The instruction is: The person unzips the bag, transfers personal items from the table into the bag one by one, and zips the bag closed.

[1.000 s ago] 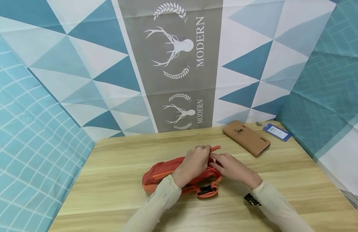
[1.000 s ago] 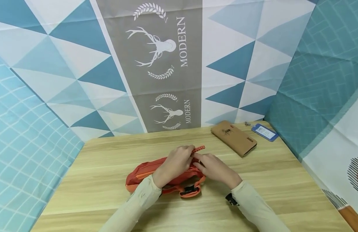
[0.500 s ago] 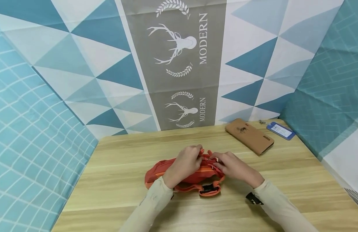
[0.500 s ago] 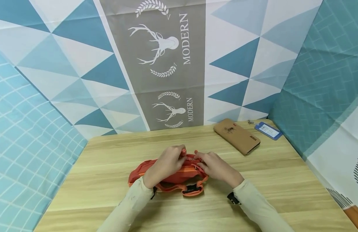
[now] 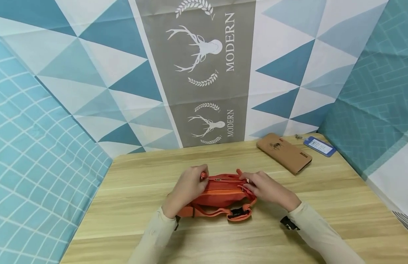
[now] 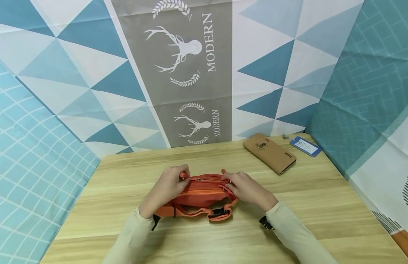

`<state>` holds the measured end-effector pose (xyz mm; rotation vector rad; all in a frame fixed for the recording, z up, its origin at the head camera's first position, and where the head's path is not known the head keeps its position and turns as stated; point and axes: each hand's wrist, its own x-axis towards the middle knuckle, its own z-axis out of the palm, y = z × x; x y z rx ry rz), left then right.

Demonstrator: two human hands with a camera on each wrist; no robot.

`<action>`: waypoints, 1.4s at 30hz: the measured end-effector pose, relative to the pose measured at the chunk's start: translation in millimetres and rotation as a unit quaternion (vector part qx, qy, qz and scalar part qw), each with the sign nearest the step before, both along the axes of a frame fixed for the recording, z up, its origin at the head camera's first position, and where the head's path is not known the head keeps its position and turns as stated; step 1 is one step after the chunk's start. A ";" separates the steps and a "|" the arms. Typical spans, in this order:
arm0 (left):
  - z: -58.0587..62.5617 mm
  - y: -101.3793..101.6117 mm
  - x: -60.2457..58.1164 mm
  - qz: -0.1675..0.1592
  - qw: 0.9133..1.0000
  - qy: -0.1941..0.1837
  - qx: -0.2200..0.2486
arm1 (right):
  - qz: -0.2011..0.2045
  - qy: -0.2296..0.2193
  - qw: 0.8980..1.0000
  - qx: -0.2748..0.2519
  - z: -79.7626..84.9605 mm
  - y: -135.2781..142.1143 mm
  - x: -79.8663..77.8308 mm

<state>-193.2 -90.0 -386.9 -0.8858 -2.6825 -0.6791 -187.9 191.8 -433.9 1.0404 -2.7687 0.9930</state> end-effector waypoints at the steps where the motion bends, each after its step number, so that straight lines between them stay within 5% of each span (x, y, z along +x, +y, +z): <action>1: 0.4 -5.7 1.0 0.005 1.000 -0.001 0.005 | 0.003 0.002 1.000 -0.001 0.0 -0.9 -0.4; 11: 3.4 -67.1 13.0 0.071 0.997 -0.008 0.003 | 0.005 -0.005 1.000 0.011 1.8 -4.9 0.0; 16: 8.8 -107.2 17.1 0.128 0.991 0.002 -0.035 | -0.007 0.006 1.000 0.024 5.7 -1.3 -2.8; 20: 10.6 -120.7 18.8 0.144 0.987 -0.024 -0.071 | -0.015 0.020 0.999 0.037 6.7 0.9 -4.8; 25: 15.7 -113.6 25.9 0.126 0.983 -0.043 -0.129 | -0.027 0.039 0.997 0.055 6.8 -2.4 -2.8; 30: 22.9 -85.7 27.3 0.065 0.992 -0.013 -0.104 | -0.046 0.095 0.993 0.053 16.3 -14.4 10.1; 36: 19.3 -39.7 0.8 -0.033 0.992 0.009 -0.118 | -0.003 0.171 0.983 0.065 28.7 -52.5 29.9; 42: 6.8 -23.1 -21.9 -0.062 0.979 -0.056 -0.185 | 0.033 0.201 0.965 0.165 22.8 -75.2 37.2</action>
